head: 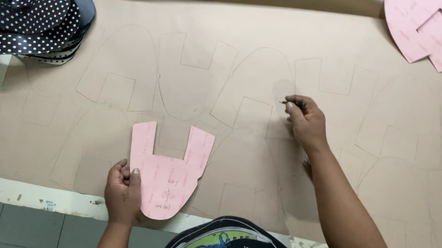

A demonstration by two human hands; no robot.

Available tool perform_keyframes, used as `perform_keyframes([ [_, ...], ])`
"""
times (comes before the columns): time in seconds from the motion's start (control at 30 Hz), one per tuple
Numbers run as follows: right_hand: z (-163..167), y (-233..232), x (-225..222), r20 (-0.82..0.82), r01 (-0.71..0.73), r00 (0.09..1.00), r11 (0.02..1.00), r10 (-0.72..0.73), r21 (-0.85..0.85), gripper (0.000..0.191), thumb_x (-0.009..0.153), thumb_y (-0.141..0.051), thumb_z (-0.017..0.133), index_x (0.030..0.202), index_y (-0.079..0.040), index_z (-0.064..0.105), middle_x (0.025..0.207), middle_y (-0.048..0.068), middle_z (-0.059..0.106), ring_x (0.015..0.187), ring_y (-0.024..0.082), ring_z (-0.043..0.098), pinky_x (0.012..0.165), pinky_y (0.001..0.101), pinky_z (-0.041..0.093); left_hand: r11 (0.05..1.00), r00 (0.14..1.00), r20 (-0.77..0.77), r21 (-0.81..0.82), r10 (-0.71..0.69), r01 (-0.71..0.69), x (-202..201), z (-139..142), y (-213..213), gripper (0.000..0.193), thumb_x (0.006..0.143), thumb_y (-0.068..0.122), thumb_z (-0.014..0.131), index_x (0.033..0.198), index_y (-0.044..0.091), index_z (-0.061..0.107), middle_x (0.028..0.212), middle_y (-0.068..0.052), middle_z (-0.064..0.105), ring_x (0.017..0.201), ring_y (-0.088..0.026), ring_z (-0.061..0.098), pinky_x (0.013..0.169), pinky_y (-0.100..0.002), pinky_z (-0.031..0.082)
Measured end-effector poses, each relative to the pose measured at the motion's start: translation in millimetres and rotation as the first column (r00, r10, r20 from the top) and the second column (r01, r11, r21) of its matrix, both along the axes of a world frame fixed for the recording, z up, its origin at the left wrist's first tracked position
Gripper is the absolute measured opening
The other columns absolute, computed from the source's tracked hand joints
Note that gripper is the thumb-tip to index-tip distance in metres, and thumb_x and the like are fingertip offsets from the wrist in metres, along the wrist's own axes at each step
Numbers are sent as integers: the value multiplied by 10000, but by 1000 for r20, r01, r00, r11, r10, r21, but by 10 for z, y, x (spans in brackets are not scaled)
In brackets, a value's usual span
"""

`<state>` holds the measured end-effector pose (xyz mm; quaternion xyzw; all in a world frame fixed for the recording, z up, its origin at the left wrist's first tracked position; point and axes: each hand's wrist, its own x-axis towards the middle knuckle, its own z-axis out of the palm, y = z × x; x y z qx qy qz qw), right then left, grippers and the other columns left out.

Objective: The person places pink paper pattern pieces on a large sheet of pattern paper, aligns them over pre-drawn outlines, and traces around the edges with a marker. They reposition the pattern pieces, smooth and pull the paper flat, and use scissors to hold the sheet steady while tracing.

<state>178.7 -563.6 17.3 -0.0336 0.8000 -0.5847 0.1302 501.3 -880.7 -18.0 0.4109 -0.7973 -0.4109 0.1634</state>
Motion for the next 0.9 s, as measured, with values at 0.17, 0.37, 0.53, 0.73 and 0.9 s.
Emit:
perform_keyframes([
  [0.17, -195, -560, -815, -102, 73, 991, 986, -89, -148, 239, 967, -130, 672, 1176, -19, 704, 960, 27, 729, 786, 71, 639, 688, 235, 528, 969, 994, 106, -247, 38, -11, -191, -176, -61, 354, 957, 297, 612, 1197, 45, 675, 906, -80, 726, 803, -243, 693, 734, -398, 553],
  [0.37, -398, -819, -1237, -190, 106, 973, 983, -134, -148, 198, 997, -107, 680, 1167, -7, 705, 937, 31, 728, 787, 59, 649, 702, 211, 542, 923, 987, 156, -385, 41, 23, -232, -352, -75, 301, 974, 322, 601, 1126, 81, 694, 886, -67, 704, 780, -255, 680, 691, -404, 551],
  [0.53, -477, -874, -1264, -295, 107, 948, 993, -118, -54, 188, 1010, -104, 685, 1161, 2, 719, 953, 33, 741, 827, 62, 660, 732, 214, 542, 923, 989, 144, -385, 30, 28, -261, -380, -98, 316, 976, 314, 593, 1135, 55, 682, 871, -81, 685, 750, -255, 666, 672, -393, 545],
  [0.73, -493, -899, -1268, -384, 97, 919, 995, -92, -6, 159, 1016, -85, 671, 1131, 15, 714, 956, 47, 750, 845, 87, 679, 754, 224, 550, 909, 993, 121, -413, 4, 47, -267, -376, -102, 308, 985, 305, 592, 1138, 50, 674, 910, -92, 692, 786, -267, 674, 698, -399, 550],
  [0.9, -426, -884, -1203, -387, 97, 921, 987, -40, 128, 113, 1034, -69, 644, 1056, 16, 715, 885, 59, 721, 787, 102, 653, 714, 243, 541, 931, 992, 125, -364, 17, 30, -282, -355, -118, 315, 980, 317, 601, 1132, 52, 677, 884, -91, 688, 757, -267, 673, 682, -405, 555],
])
